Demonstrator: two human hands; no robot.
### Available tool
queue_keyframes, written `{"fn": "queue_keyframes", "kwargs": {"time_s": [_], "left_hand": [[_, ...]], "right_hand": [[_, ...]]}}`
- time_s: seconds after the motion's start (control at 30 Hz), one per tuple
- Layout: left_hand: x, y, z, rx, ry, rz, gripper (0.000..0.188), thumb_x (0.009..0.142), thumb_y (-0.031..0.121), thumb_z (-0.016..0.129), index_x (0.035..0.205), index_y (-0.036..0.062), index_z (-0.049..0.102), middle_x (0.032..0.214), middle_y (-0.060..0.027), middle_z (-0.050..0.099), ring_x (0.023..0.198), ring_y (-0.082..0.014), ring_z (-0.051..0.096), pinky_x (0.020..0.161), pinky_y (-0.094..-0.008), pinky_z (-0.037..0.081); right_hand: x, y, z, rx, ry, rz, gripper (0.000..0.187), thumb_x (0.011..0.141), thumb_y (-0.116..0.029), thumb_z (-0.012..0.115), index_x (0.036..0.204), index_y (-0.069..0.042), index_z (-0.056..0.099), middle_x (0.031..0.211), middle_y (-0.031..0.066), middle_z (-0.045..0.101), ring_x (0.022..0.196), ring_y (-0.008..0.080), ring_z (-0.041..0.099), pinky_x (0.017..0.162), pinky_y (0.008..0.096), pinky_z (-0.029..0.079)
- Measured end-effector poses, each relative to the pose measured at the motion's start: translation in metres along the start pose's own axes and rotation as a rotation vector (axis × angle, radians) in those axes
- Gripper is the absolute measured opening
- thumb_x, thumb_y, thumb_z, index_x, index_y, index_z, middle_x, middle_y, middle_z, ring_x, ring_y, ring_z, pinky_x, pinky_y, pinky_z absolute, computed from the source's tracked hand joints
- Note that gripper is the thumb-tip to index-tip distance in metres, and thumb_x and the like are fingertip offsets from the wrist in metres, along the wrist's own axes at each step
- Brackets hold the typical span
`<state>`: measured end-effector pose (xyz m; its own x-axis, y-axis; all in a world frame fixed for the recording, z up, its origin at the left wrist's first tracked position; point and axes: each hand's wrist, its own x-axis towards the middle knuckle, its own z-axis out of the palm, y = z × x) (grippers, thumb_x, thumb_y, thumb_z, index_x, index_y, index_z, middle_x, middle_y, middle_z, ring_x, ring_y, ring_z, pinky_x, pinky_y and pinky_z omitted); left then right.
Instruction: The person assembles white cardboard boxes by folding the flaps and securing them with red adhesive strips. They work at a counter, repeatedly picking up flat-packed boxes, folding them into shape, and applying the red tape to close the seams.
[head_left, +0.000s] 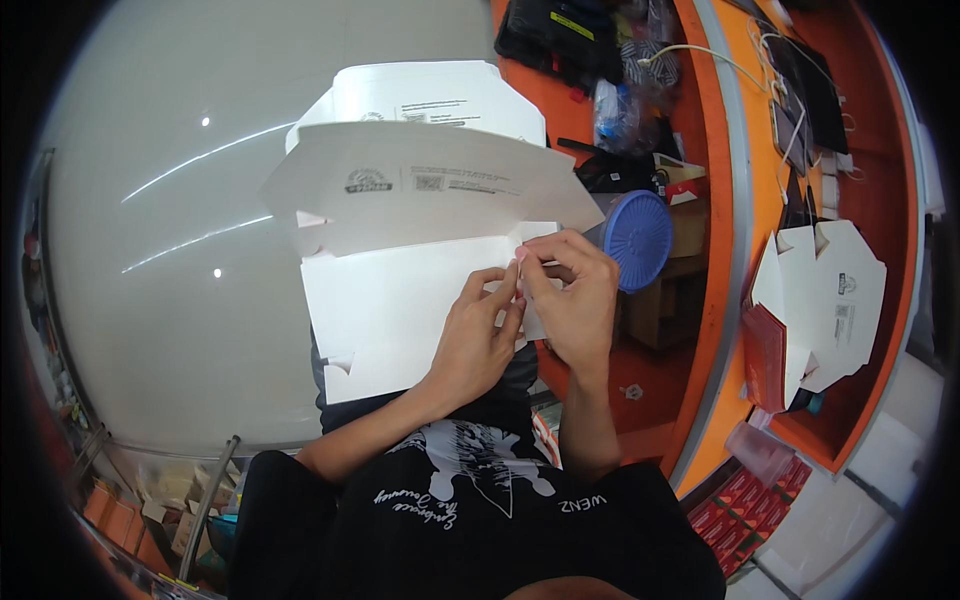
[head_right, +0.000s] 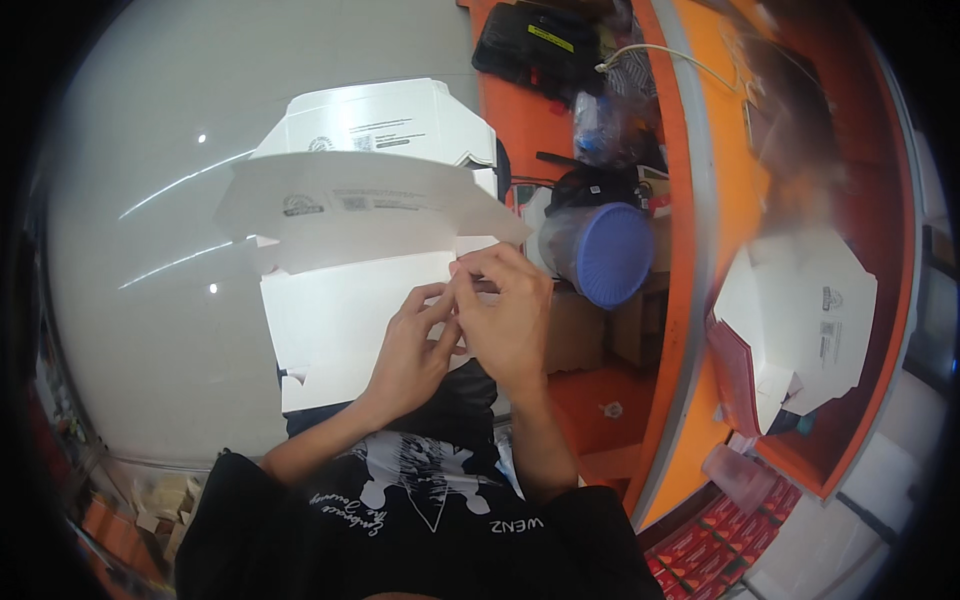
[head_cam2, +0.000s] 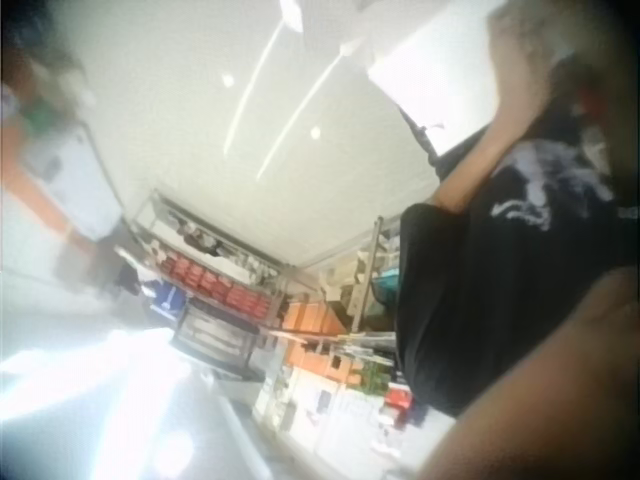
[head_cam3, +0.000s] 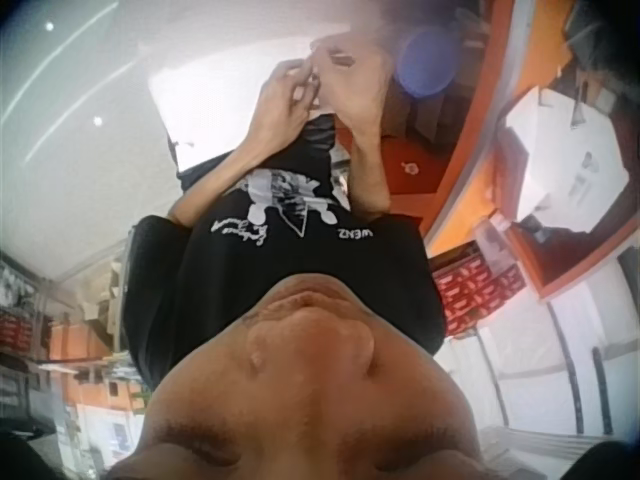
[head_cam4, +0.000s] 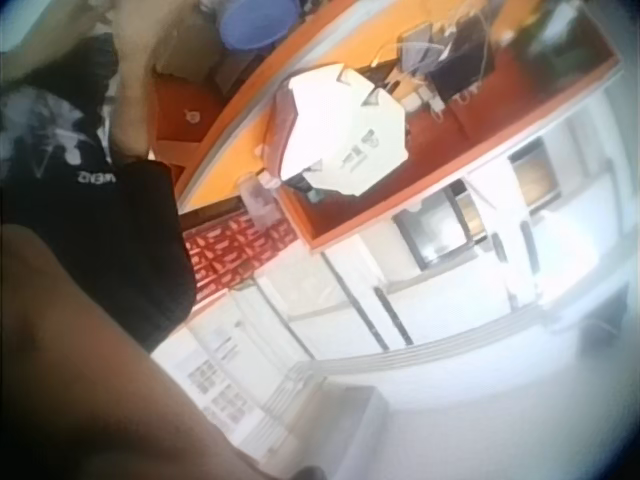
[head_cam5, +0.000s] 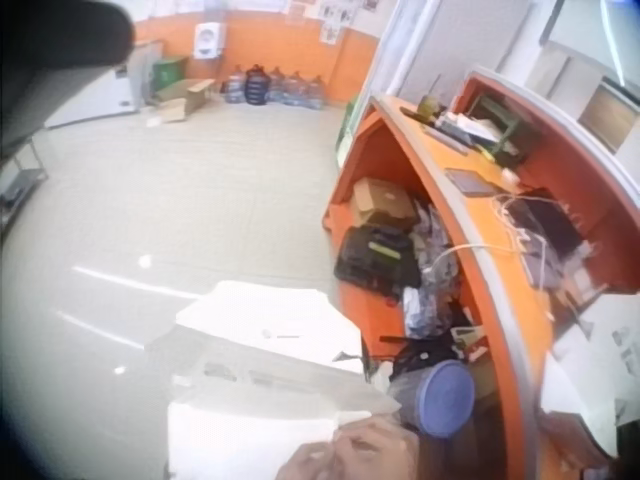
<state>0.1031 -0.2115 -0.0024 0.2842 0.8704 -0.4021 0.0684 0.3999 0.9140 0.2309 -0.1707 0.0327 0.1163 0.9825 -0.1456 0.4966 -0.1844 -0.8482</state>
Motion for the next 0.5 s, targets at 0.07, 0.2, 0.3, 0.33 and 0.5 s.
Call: {"fn": "queue_keyframes", "kwargs": {"time_s": [0.07,0.2,0.3,0.33,0.5], "left_hand": [[0.0,-0.007,0.002,0.021,0.013,0.066,0.041,0.103,0.001,0.056,0.143,-0.0066,0.055,0.131,-0.0218,0.054,0.093,-0.0268,0.071,0.076,-0.0352,0.067],[0.003,-0.003,0.001,0.009,-0.005,0.087,0.039,0.104,-0.001,0.053,0.143,-0.007,0.055,0.131,-0.0225,0.053,0.094,-0.0282,0.07,0.076,-0.0353,0.067],[0.001,-0.005,0.003,0.133,-0.004,0.186,0.038,0.105,-0.001,0.051,0.142,-0.0073,0.056,0.133,-0.0223,0.053,0.092,-0.0286,0.07,0.077,-0.0345,0.068],[0.0,-0.005,0.008,0.125,0.005,0.161,0.036,0.104,-0.002,0.052,0.139,-0.008,0.058,0.132,-0.0222,0.054,0.095,-0.0294,0.071,0.075,-0.0352,0.067],[0.004,-0.01,0.008,0.325,0.008,0.267,0.033,0.103,-0.004,0.053,0.134,-0.0087,0.062,0.13,-0.0235,0.057,0.102,-0.0325,0.071,0.072,-0.0382,0.063]], "right_hand": [[-0.003,0.004,0.002,-0.038,0.016,-0.051,0.008,0.088,0.002,0.072,0.093,0.007,0.076,0.094,0.0117,0.074,0.076,0.0138,0.072,0.069,0.027,0.058],[-0.007,0.013,0.003,-0.081,0.048,-0.094,0.008,0.087,0.002,0.073,0.093,0.007,0.076,0.093,0.013,0.074,0.075,0.0168,0.073,0.069,0.0281,0.059],[-0.012,0.014,0.004,-0.064,0.106,-0.105,0.008,0.088,0.001,0.073,0.094,0.006,0.076,0.093,0.0134,0.074,0.077,0.0198,0.074,0.068,0.0292,0.059],[-0.017,0.016,0.002,-0.04,0.111,-0.107,0.008,0.088,0.001,0.073,0.094,0.006,0.076,0.093,0.0134,0.074,0.077,0.0209,0.074,0.068,0.0296,0.059],[-0.027,0.026,0.006,-0.031,0.157,-0.068,0.008,0.09,-0.002,0.074,0.091,0.005,0.074,0.092,0.0124,0.071,0.077,0.0243,0.073,0.067,0.0324,0.058]]}}
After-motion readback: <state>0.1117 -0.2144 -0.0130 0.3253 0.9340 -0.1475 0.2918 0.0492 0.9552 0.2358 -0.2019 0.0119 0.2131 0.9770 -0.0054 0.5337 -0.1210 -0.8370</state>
